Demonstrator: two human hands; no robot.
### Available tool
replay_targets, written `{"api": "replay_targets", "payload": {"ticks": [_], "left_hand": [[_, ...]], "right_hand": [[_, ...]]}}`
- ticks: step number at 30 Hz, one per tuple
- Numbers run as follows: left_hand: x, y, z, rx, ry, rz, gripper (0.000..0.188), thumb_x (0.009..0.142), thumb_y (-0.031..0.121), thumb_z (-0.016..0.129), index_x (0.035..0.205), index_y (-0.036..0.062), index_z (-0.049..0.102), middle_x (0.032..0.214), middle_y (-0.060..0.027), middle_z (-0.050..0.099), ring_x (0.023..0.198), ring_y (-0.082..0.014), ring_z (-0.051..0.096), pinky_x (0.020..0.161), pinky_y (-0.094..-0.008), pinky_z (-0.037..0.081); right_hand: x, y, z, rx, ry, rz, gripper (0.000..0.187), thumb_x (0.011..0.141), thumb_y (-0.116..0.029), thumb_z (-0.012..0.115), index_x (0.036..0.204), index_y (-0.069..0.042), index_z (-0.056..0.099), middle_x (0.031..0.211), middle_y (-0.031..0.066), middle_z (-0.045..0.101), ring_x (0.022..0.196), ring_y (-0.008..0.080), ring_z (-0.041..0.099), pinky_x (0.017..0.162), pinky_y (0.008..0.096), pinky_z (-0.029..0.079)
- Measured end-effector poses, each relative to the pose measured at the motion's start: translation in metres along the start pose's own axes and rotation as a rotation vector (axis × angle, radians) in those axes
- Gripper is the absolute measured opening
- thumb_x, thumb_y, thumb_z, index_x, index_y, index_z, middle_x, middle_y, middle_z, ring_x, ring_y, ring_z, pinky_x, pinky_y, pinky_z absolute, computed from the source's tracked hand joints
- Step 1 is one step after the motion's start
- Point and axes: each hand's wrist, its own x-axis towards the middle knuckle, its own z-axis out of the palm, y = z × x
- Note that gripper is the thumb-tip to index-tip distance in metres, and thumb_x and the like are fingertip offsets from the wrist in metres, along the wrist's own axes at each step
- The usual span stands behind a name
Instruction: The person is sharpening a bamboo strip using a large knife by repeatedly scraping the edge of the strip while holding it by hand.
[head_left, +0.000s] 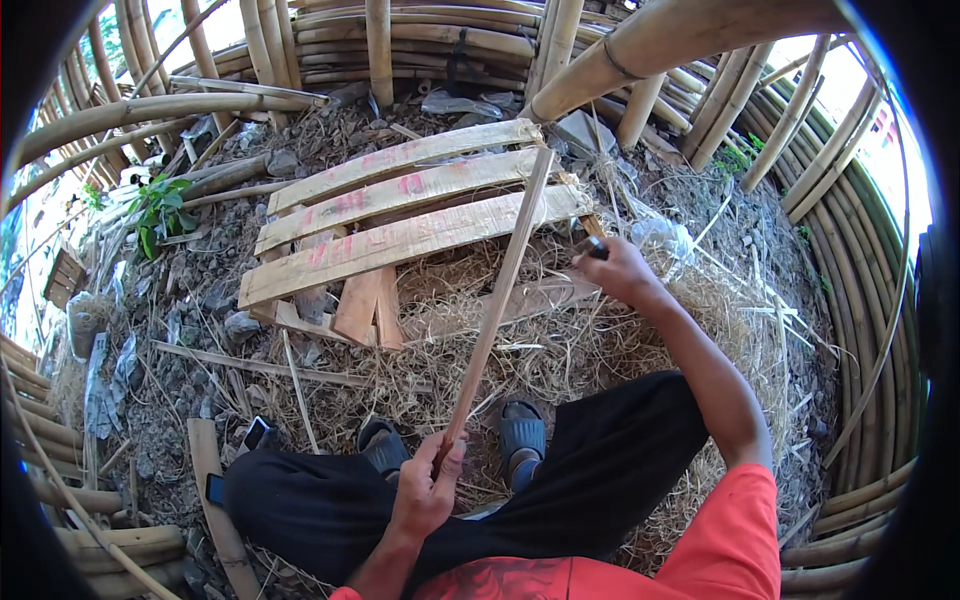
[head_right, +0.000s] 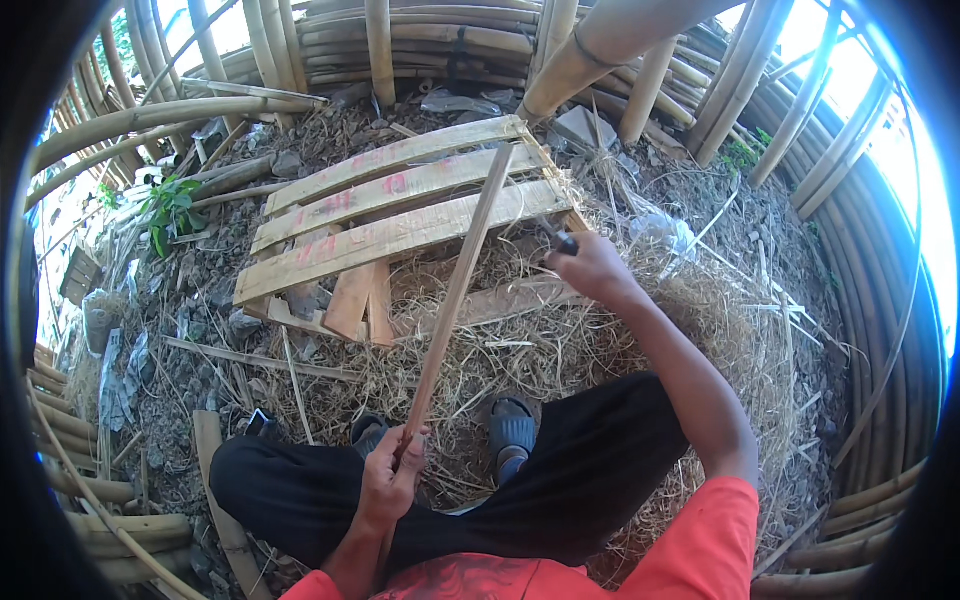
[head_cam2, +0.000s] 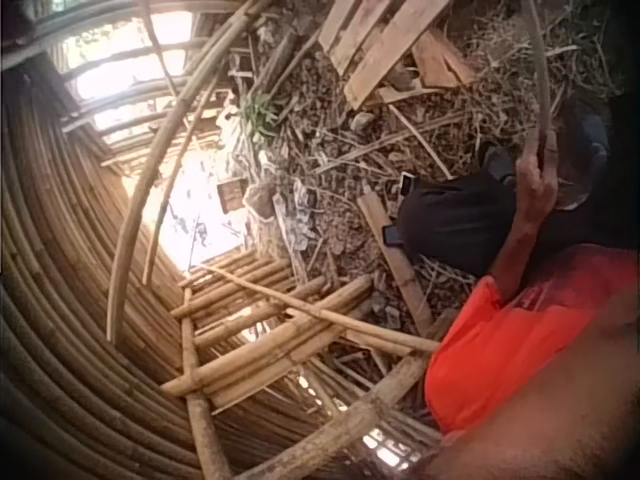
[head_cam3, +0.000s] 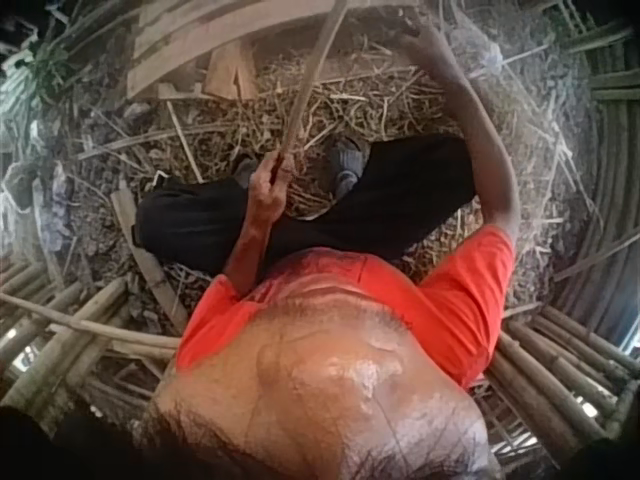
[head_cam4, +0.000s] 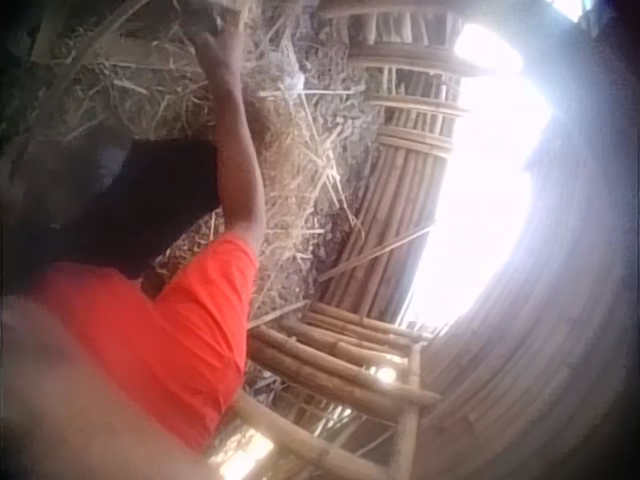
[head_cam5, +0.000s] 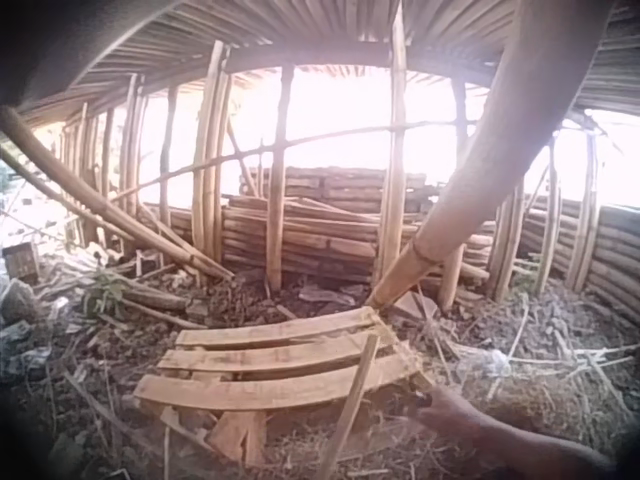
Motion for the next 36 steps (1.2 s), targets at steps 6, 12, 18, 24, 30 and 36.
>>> {"api": "replay_targets", "payload": {"ticks": [6, 12, 18, 24, 30, 36], "left_hand": [[0.001, 0.002, -0.003, -0.136, -0.06, -0.125, 0.031, 0.109, 0.029, 0.044, 0.096, 0.0026, 0.053, 0.062, 0.0046, 0.042, 0.053, -0.0033, 0.037, 0.048, -0.0234, 0.032], [-0.005, 0.003, -0.005, -0.118, -0.071, -0.117, 0.033, 0.109, 0.028, 0.044, 0.089, 0.0032, 0.052, 0.058, 0.0027, 0.045, 0.05, -0.0047, 0.041, 0.047, -0.0248, 0.034], [-0.009, 0.0, -0.003, 0.031, -0.059, 0.006, 0.037, 0.109, 0.034, 0.042, 0.088, 0.0055, 0.051, 0.057, 0.0051, 0.04, 0.048, -0.0021, 0.034, 0.043, -0.0225, 0.027], [-0.012, 0.002, -0.005, 0.077, -0.062, 0.064, 0.038, 0.109, 0.033, 0.042, 0.086, 0.0046, 0.051, 0.056, 0.0042, 0.042, 0.046, -0.0028, 0.035, 0.043, -0.0231, 0.029], [-0.007, 0.003, -0.007, 0.02, -0.061, -0.008, 0.038, 0.109, 0.033, 0.041, 0.085, 0.005, 0.05, 0.056, 0.0043, 0.042, 0.047, -0.0028, 0.036, 0.042, -0.023, 0.028], [-0.008, -0.009, -0.003, 0.028, -0.058, 0.003, 0.037, 0.109, 0.035, 0.042, 0.087, 0.0056, 0.05, 0.057, 0.0048, 0.041, 0.047, -0.0026, 0.035, 0.042, -0.023, 0.028]], "right_hand": [[-0.019, -0.014, -0.015, 0.134, 0.17, -0.17, 0.023, 0.092, -0.021, 0.065, 0.084, 0.0, 0.067, 0.061, 0.0062, 0.062, 0.055, 0.0098, 0.058, 0.051, 0.0304, 0.041], [-0.025, -0.022, -0.017, -0.434, 0.071, -0.51, 0.01, 0.079, -0.02, 0.073, 0.079, -0.01, 0.074, 0.059, 0.008, 0.065, 0.054, 0.0228, 0.066, 0.056, 0.0404, 0.051], [0.001, -0.008, -0.032, -0.433, 0.143, -0.183, 0.019, 0.081, -0.022, 0.068, 0.068, -0.009, 0.07, 0.054, 0.008, 0.061, 0.048, 0.0198, 0.058, 0.053, 0.0404, 0.049], [-0.014, -0.007, -0.024, -0.448, 0.223, -0.619, 0.015, 0.079, -0.018, 0.066, 0.068, -0.009, 0.071, 0.052, 0.0055, 0.06, 0.045, 0.0195, 0.059, 0.049, 0.0373, 0.05], [-0.008, -0.008, -0.016, -0.312, 0.142, -0.483, 0.013, 0.077, -0.016, 0.069, 0.066, -0.01, 0.068, 0.053, 0.0057, 0.061, 0.044, 0.0177, 0.056, 0.048, 0.0355, 0.047], [-0.002, -0.017, -0.023, -0.274, 0.23, -0.268, 0.015, 0.077, -0.015, 0.067, 0.062, -0.01, 0.066, 0.054, 0.0061, 0.061, 0.045, 0.0187, 0.056, 0.049, 0.0358, 0.048]]}}
